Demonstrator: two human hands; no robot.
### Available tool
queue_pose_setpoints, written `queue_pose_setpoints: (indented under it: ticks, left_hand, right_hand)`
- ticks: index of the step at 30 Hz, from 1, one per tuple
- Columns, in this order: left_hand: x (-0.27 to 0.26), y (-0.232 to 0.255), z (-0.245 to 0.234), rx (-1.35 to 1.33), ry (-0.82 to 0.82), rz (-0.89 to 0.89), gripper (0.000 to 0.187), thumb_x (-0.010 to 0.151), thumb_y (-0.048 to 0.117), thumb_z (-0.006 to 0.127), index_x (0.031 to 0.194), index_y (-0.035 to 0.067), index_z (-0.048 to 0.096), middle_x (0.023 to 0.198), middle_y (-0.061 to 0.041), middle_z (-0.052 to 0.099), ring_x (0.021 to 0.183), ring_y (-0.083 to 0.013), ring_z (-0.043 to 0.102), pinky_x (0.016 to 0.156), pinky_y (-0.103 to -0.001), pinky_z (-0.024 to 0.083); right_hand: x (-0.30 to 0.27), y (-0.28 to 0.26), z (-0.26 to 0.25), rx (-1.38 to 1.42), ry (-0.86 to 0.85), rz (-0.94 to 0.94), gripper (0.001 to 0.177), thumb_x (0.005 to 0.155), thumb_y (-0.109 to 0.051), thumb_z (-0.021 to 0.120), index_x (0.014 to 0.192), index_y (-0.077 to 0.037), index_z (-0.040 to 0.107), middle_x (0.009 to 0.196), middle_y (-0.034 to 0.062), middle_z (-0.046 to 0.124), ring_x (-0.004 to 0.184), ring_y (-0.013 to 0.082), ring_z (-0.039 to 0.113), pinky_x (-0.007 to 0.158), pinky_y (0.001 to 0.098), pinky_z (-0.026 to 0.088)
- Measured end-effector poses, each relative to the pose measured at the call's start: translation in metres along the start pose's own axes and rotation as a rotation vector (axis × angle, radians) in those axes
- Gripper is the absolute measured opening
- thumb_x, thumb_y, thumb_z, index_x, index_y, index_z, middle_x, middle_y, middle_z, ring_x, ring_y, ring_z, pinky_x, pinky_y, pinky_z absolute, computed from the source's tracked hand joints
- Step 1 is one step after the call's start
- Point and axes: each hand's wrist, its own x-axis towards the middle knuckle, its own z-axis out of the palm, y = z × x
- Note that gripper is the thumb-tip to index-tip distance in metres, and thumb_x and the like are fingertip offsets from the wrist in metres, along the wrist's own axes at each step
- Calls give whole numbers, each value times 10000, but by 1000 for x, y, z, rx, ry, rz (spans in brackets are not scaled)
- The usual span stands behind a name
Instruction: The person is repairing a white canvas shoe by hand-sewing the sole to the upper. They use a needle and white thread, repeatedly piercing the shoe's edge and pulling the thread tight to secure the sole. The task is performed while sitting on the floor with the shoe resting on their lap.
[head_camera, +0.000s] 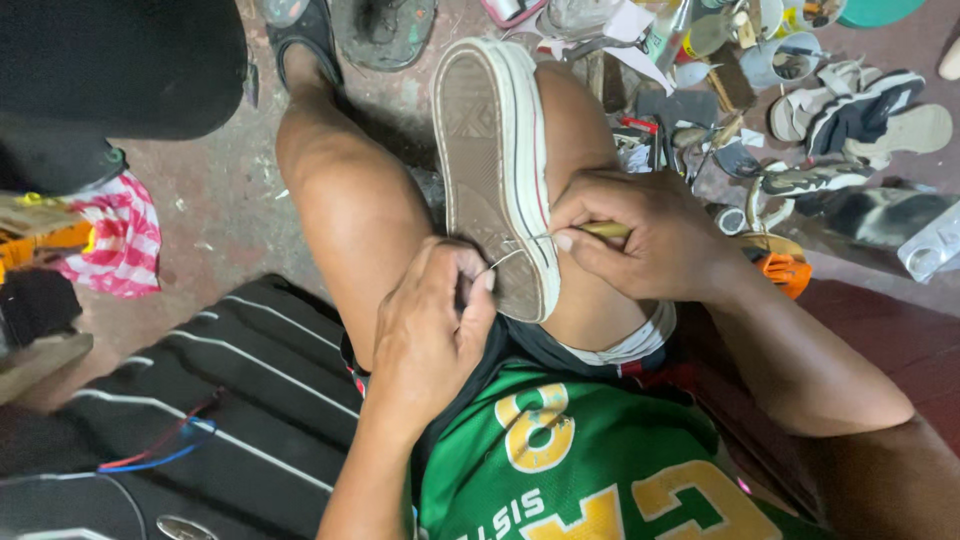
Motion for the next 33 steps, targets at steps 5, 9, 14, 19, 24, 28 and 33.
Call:
queue_pose_setpoints:
  ticks: [5,9,14,19,24,28,33]
  left_hand:
    - [-5,-7,-3,-171,-56,-229,125,983,106,622,1034,24,542,773,-102,642,648,-231,648,629,-344,518]
    - [-10,-16,-17,-25,-50,-108,103,978,107,662,1023,18,634,833,-124,669,708,-193,648,670,-337,524]
    - [-21,-31,-34,-564,24,-274,122,984,121,637,961,2,628,1022,-46,666,665,-123,560,628,-269,481]
    - [-19,-34,-15,-1147,211,-336,171,1050,172,584,955,40,636,799,-27,620,676,-93,498,591,-224,404]
    - [-8,-22,2,-228,89,-384,198,1075,164,534,1085,55,699,610,-54,537,547,-123,501,537,-283,425]
    - [1,-16,6,-148,112,-102,145,1086,118,531,1127,48,651,783,-53,614,670,-121,599,648,-297,496]
    - [2,-14,5,-176,76,-185,121,1003,71,586,1100,43,653,699,-47,550,579,-131,526,587,-301,472]
  right_hand:
    - [3,-2,2,13,0,-5,91,906,-92,733,966,-56,674,860,43,707,787,166,709,689,313,542]
    - [2,-3,5,21,-22,5,76,914,-96,727,969,-59,691,876,46,710,799,169,708,687,307,542]
    - [2,-2,3,19,-40,-50,86,916,-84,724,996,-58,709,928,50,725,853,199,712,748,325,548]
    - [6,-5,3,-11,-38,-107,99,917,-86,734,1011,-59,717,941,54,729,858,197,710,747,322,556]
    - [7,-7,5,7,-55,-79,122,905,-81,738,1025,-61,728,929,51,720,838,189,703,721,309,553]
    - [8,-9,7,-19,-45,-66,130,902,-92,753,1028,-66,734,915,55,711,815,207,693,697,321,540]
    - [9,-8,10,-41,-32,-89,153,903,-98,749,1052,-73,729,923,51,704,817,223,687,710,335,540]
